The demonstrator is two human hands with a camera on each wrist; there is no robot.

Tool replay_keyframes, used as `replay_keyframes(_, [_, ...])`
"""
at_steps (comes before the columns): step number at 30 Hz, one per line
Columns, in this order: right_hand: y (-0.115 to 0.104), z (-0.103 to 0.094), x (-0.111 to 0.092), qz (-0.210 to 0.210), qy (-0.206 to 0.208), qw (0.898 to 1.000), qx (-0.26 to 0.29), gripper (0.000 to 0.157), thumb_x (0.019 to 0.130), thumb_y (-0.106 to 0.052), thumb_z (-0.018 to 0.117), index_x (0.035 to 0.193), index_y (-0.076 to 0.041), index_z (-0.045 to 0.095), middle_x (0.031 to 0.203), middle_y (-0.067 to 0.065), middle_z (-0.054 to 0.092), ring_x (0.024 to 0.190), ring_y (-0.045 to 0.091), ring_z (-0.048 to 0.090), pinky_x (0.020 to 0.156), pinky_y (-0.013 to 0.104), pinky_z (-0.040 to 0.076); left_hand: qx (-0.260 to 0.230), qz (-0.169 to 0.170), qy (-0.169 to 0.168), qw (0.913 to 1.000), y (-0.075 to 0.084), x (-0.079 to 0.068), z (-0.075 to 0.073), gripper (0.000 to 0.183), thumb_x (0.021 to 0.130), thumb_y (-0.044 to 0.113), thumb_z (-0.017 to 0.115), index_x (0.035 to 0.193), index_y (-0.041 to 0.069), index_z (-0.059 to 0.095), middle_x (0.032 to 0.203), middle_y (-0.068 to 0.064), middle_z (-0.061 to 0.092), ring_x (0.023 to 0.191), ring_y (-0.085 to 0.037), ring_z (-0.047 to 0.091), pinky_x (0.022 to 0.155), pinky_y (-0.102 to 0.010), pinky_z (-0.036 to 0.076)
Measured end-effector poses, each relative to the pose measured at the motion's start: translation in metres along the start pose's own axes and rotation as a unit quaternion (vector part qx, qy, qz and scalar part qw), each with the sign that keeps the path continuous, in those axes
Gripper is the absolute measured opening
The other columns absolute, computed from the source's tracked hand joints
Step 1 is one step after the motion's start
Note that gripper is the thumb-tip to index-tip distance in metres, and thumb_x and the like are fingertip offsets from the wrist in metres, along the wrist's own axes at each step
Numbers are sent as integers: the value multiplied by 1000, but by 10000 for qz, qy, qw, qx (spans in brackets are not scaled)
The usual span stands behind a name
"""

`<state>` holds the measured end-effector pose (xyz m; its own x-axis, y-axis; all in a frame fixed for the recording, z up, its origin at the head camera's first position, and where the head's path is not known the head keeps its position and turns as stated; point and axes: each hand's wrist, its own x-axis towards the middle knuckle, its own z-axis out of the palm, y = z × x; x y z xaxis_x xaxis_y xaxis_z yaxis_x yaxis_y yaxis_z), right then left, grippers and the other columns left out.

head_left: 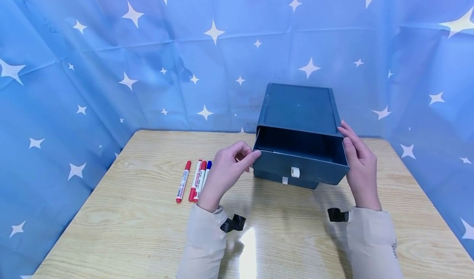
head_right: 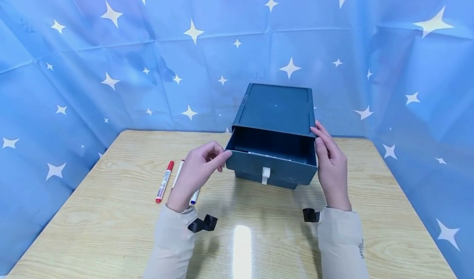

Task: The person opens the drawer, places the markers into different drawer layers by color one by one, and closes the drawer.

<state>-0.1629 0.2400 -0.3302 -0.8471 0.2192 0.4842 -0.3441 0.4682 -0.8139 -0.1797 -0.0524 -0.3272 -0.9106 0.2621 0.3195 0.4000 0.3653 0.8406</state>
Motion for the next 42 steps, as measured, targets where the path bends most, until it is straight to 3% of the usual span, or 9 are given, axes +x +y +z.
replay_keyframes(6, [2,0,0,20,5,10000,-10,35,96,-27,39,128,-20,50,137,-7,39,127,7,30,101,22,26,-51,-85,41,9999,-1,0,2,32,81,55,53,79,22,56,69,0,58,61,-17,57,56,-32,45])
replay_keyframes(18, [27,-1,5,-10,24,9999,-109,33,96,-27,40,127,-25,50,137,-11,38,127,6,31,100,22,27,-201,-157,320,9992,0,2,10,27,84,51,52,79,25,54,71,1,56,60,-14,56,53,-30,45])
replay_keyframes(26, [14,-1,1,-26,57,10000,-63,33,96,-25,40,127,-22,50,136,-8,40,126,6,31,99,21,27,-97,-234,342,9991,-6,3,15,27,85,53,48,82,27,53,71,5,54,61,-12,56,53,-31,45])
replay_keyframes(34, [13,0,2,-60,55,9999,-97,34,96,-25,40,128,-22,50,136,-9,39,127,6,31,99,21,27,-248,-218,403,9986,-15,9,22,29,87,52,45,82,25,53,71,-6,56,62,-17,55,52,-30,42])
replay_keyframes(42, [10,1,2,-94,44,9999,-57,34,96,-25,39,128,-21,50,137,-8,39,127,6,30,99,20,27,-481,-330,524,9969,-19,12,28,34,87,51,45,86,18,56,73,-9,57,58,-13,54,50,-31,43])
